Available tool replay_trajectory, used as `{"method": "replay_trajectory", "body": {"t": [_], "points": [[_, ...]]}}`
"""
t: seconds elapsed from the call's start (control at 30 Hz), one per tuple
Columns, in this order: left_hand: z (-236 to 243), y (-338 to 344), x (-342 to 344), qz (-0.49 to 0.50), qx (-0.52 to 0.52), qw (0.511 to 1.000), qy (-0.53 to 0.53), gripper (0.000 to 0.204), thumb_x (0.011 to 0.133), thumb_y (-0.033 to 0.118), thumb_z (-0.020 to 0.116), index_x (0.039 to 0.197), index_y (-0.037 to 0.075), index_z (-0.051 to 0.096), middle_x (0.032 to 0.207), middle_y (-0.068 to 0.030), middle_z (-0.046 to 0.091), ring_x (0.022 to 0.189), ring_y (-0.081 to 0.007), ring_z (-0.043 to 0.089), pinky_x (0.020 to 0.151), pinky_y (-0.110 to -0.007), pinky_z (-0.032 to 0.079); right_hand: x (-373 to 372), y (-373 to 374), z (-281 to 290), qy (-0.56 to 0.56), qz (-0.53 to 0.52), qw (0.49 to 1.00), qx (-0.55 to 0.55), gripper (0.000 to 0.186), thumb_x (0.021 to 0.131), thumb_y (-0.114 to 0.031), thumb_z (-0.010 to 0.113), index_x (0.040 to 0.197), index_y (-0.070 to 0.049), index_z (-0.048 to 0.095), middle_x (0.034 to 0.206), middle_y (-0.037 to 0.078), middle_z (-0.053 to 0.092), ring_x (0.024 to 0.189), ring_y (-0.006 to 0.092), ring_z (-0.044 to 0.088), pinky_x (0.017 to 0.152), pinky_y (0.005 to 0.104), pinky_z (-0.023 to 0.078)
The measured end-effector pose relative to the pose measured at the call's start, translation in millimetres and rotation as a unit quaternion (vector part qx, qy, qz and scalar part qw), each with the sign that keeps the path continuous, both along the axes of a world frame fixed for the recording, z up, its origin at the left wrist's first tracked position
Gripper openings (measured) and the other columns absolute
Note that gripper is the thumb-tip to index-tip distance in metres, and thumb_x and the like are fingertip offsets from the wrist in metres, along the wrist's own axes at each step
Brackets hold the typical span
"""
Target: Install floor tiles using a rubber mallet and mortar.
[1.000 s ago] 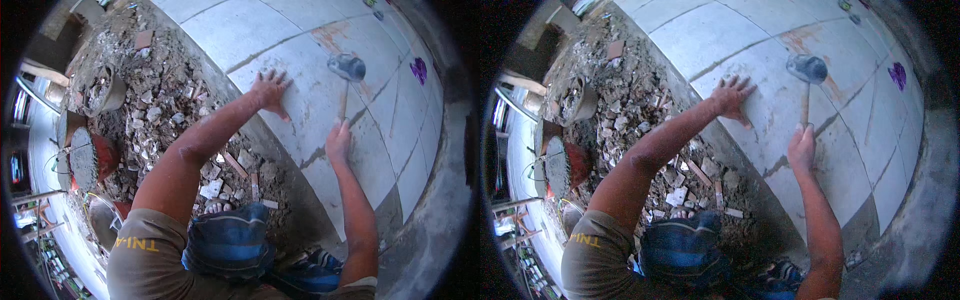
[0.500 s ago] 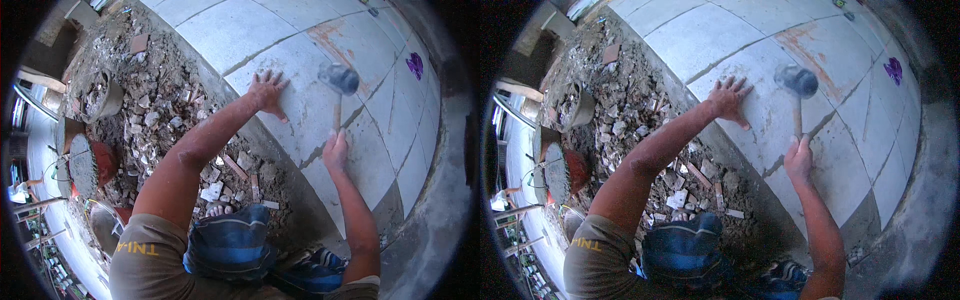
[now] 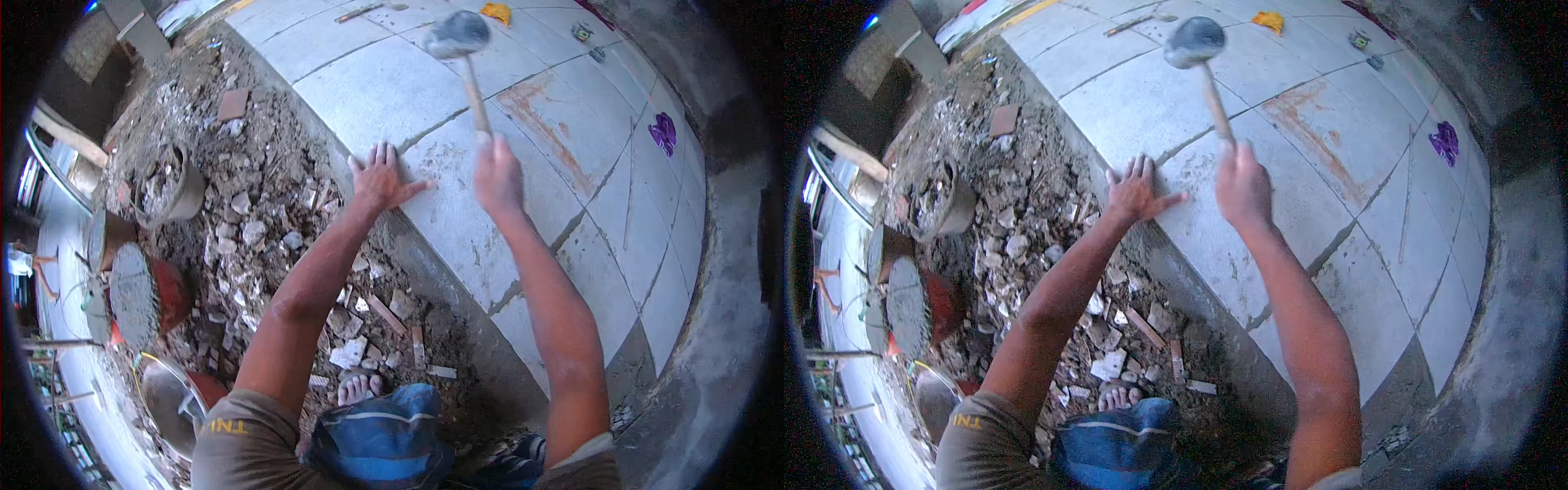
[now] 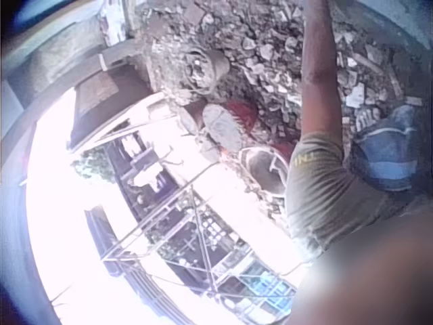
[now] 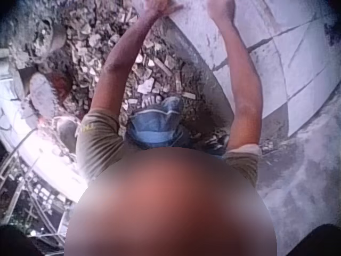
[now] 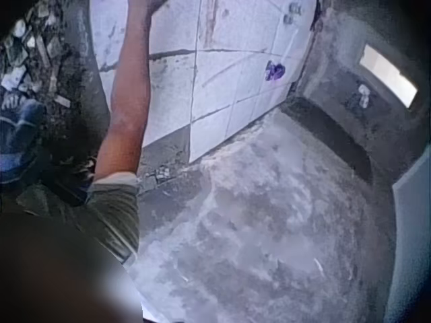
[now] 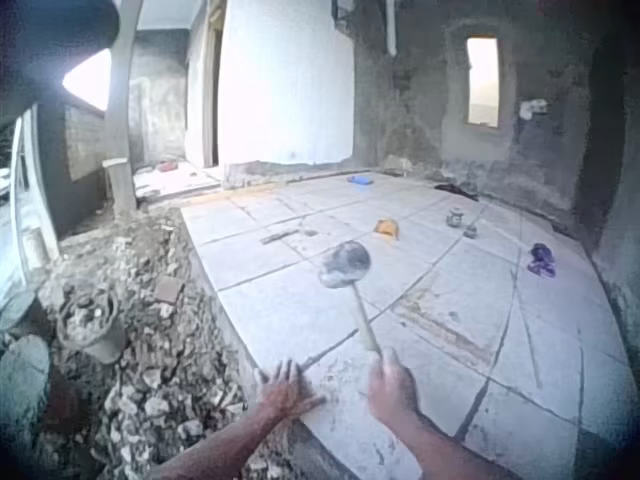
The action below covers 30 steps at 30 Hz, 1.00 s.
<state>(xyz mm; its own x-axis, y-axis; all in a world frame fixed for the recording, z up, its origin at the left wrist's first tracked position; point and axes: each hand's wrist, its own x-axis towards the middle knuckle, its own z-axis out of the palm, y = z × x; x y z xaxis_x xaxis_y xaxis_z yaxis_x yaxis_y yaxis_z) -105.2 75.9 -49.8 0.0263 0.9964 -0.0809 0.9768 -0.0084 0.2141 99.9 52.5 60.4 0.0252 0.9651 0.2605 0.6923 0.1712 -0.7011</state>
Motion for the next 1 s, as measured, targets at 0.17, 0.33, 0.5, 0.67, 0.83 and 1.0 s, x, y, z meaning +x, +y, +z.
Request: {"method": "replay_trajectory", "body": {"t": [0.17, 0.33, 0.5, 0.67, 0.83, 1.0], "points": [[-15, 3, -6, -0.05, 0.006, 0.999, 0.006, 0.132, 0.074, 0.094, 0.049, 0.161, -0.001, 0.018, 0.17, -0.0157, 0.02, 0.157, -0.0308, 0.018, 0.121, -0.068, 0.014, -39, 49, -80, -0.096, 0.009, 0.99, -0.104, 0.033, 0.105, -0.038, 0.044, 0.111, -0.006, 0.05, 0.086, 0.027, 0.07, 0.082, 0.0508, 0.067, 0.073, 0.0603, 0.052], [-19, -2, -14, -0.038, 0.009, 0.999, 0.001, 0.128, 0.075, 0.086, 0.057, 0.163, 0.003, 0.015, 0.171, -0.0131, 0.017, 0.158, -0.0296, 0.015, 0.12, -0.069, 0.015, -70, 48, -91, -0.054, -0.018, 0.996, -0.067, 0.033, 0.105, -0.036, 0.045, 0.111, -0.003, 0.048, 0.093, 0.032, 0.068, 0.09, 0.0541, 0.065, 0.078, 0.0637, 0.05], [-14, 0, -12, -0.025, 0.015, 1.0, -0.005, 0.122, 0.079, 0.083, 0.057, 0.161, 0.001, 0.019, 0.17, -0.0145, 0.019, 0.158, -0.0281, 0.014, 0.121, -0.07, 0.01, -69, 52, -97, -0.105, 0.015, 0.991, -0.082, 0.037, 0.105, -0.041, 0.044, 0.11, -0.005, 0.051, 0.092, 0.03, 0.069, 0.088, 0.0519, 0.067, 0.077, 0.0628, 0.051], [-21, 2, -12, -0.026, 0.03, 0.999, 0.0, 0.117, 0.081, 0.081, 0.056, 0.16, 0.002, 0.023, 0.169, -0.0139, 0.023, 0.157, -0.0277, 0.018, 0.121, -0.07, 0.012, -84, 52, -100, -0.098, 0.004, 0.993, -0.07, 0.038, 0.105, -0.041, 0.043, 0.114, -0.005, 0.052, 0.098, 0.032, 0.069, 0.092, 0.0519, 0.066, 0.078, 0.0625, 0.051], [24, 44, -37, -0.101, -0.173, 0.978, -0.066, 0.093, 0.085, 0.075, 0.058, 0.155, 0.017, 0.042, 0.164, -0.009, 0.038, 0.151, -0.0276, 0.035, 0.117, -0.067, 0.025, -82, 77, -78, -0.111, 0.015, 0.994, -0.02, 0.039, 0.106, -0.041, 0.042, 0.111, -0.004, 0.054, 0.091, 0.031, 0.068, 0.086, 0.0544, 0.065, 0.073, 0.0631, 0.05], [-10, 58, -106, 0.003, -0.004, 1.0, 0.005, 0.083, 0.092, 0.068, 0.055, 0.16, 0.025, 0.033, 0.17, -0.0048, 0.023, 0.156, -0.0285, 0.021, 0.12, -0.071, 0.015, -120, 71, -18, -0.005, 0.026, 0.994, 0.103, 0.034, 0.105, -0.039, 0.046, 0.102, -0.005, 0.051, 0.084, 0.03, 0.067, 0.082, 0.0549, 0.064, 0.07, 0.0639, 0.048]]}}
